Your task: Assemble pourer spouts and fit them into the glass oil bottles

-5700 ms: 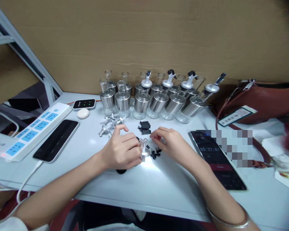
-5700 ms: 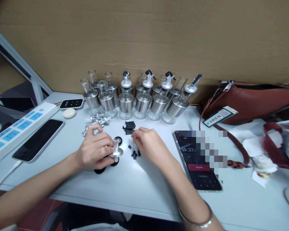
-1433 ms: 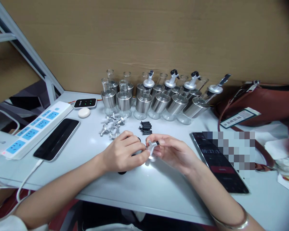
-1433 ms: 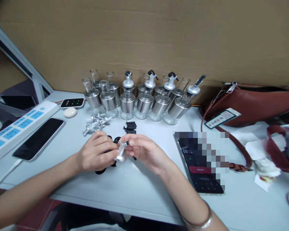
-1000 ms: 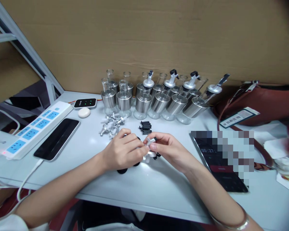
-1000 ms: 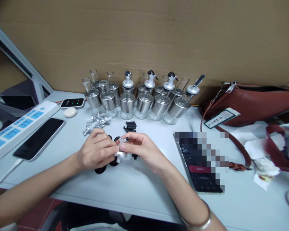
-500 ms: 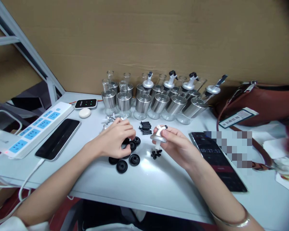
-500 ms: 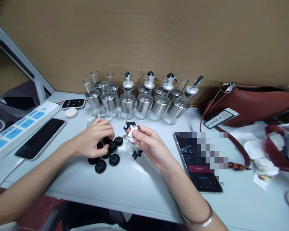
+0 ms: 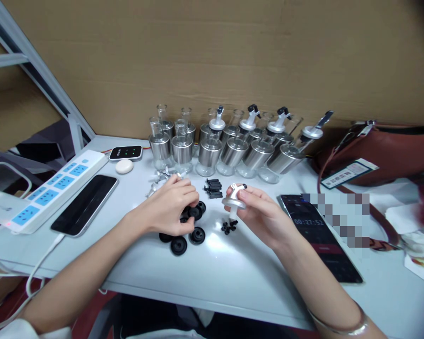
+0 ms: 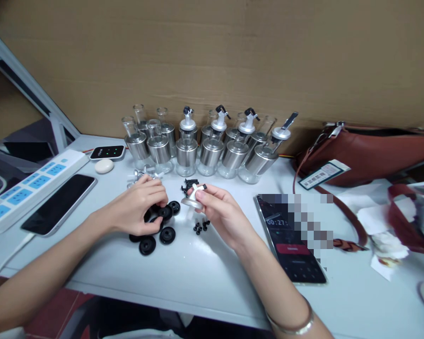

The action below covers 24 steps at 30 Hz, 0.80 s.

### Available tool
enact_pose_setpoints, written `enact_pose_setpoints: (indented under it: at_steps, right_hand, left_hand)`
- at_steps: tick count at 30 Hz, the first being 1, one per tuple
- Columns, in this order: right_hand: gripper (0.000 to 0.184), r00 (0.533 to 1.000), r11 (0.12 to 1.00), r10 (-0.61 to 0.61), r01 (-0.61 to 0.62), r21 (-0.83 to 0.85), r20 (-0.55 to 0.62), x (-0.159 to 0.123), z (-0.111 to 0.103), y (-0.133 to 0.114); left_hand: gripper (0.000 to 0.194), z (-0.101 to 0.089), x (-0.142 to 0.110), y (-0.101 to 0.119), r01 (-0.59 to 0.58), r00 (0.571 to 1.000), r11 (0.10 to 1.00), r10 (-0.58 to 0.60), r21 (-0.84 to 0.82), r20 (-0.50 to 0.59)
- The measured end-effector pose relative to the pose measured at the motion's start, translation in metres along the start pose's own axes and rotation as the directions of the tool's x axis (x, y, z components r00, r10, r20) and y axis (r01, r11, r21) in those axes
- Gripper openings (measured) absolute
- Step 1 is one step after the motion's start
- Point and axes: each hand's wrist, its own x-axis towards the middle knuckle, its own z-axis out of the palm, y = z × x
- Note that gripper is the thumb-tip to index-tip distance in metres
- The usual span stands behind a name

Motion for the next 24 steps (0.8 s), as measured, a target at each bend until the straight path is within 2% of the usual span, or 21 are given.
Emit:
enact_pose_setpoints:
  at_steps: [5,12,17,24]
  right_hand:
    - [0.018,0.999,0.998,0.047,-0.047,-0.032,-0.021,0.0008,-0.0003,0.0013]
    - [0.028,0.983,0.980,0.170,-0.162,-0.116,0.065,0.0012,-0.0004,0.0059]
    - [0.026,0.983,0.980,0.158,-0.145,-0.136,0.090,0.0002,-0.0013,0.0061]
    - [0.024,0.998,0.963,0.029,-0.011,-0.269,0.064,0.0004,-0.0022,0.0096]
  left_hand:
    - [0.007,-0.0006,0.0018,0.0037,-0.088,0.981,0.995,0.095,0.047,-0.167]
    - [0.006,0.0013,0.0028,0.0067,-0.127,0.955,0.982,0.159,0.138,-0.250]
    - [0.013,0.0041,0.0032,0.0052,-0.154,0.949,0.980,0.183,0.129,-0.257]
    - [0.014,0.0037,0.0012,0.0059,-0.170,0.948,0.984,0.177,0.051,-0.263]
